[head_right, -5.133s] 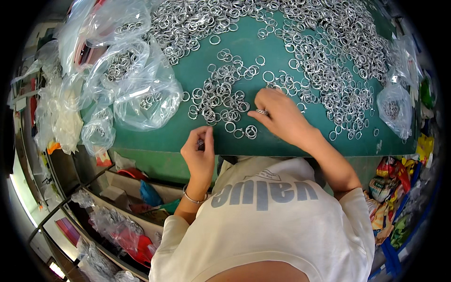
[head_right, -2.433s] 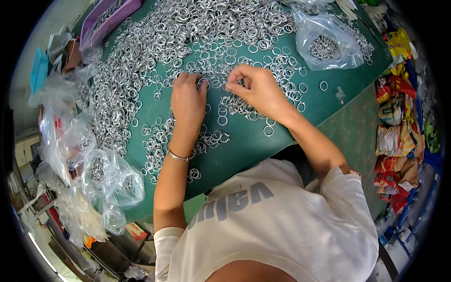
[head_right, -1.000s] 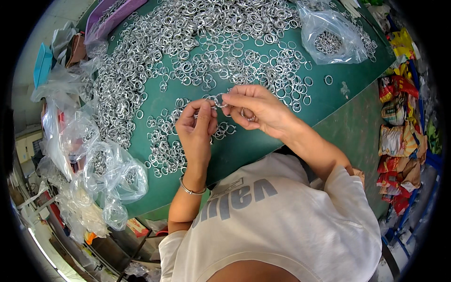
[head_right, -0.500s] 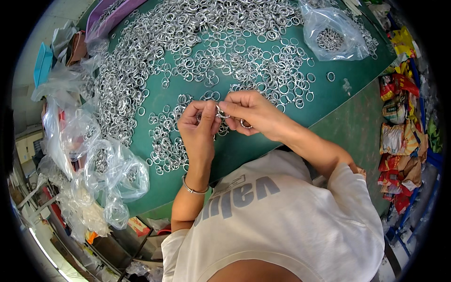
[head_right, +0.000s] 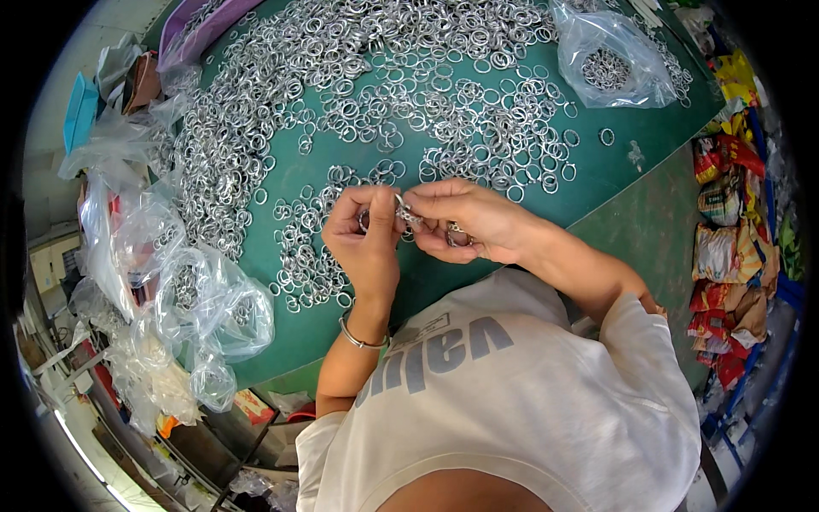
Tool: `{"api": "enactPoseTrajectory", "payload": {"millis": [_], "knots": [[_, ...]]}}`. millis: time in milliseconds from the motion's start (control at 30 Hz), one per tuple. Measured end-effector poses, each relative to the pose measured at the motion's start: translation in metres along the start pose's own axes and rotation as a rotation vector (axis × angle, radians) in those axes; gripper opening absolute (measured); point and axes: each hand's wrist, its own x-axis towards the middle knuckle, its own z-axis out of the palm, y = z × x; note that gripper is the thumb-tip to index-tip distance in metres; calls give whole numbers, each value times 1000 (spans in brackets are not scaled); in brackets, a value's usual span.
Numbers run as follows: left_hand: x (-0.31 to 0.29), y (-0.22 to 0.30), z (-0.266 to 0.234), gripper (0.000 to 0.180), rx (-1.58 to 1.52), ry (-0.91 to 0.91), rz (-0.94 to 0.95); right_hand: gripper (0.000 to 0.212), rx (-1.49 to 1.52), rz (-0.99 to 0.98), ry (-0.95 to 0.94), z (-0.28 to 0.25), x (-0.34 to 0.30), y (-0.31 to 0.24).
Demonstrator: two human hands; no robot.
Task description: The person sorts and counts metal rings by hand on a green worktable, picking them from a large pile and grouping them into sets.
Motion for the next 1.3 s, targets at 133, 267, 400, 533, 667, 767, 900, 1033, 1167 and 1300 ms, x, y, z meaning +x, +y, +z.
{"api": "enactPoseTrajectory", "payload": {"millis": [133, 267, 400, 533, 667, 767, 900, 1033, 1167, 1300], "knots": [[1, 2, 1, 15, -43, -9, -68, 27, -219, -131, 174, 9, -3, 8], [3, 6, -3, 14, -105, -11, -211, 18, -576, -577, 380, 21, -3, 19], [1, 9, -4, 12, -188, -14, -299, 20, -1031, -723, 458, 21, -6, 19], [8, 13, -7, 12, -453, -32, -500, 12, -1075, -880, 504, 17, 1, 23], [3, 15, -12, 15, -328, -126, -452, 10, -774, -490, 388, 17, -12, 7], [-3, 18, -17, 15, 45, -224, -242, 13, -566, -356, 318, 17, -16, 0], [-3, 12, -18, 13, 380, -213, 167, 14, -769, -453, 357, 20, -16, 2], [-2, 14, -14, 13, 522, -145, 339, 10, -1095, -853, 482, 18, -5, 11], [-1, 12, -15, 16, 578, -128, 507, 7, -986, -737, 513, 27, -10, 11], [2, 4, -20, 22, 591, -131, 695, 8, -809, -482, 382, 34, -18, -6]]}}
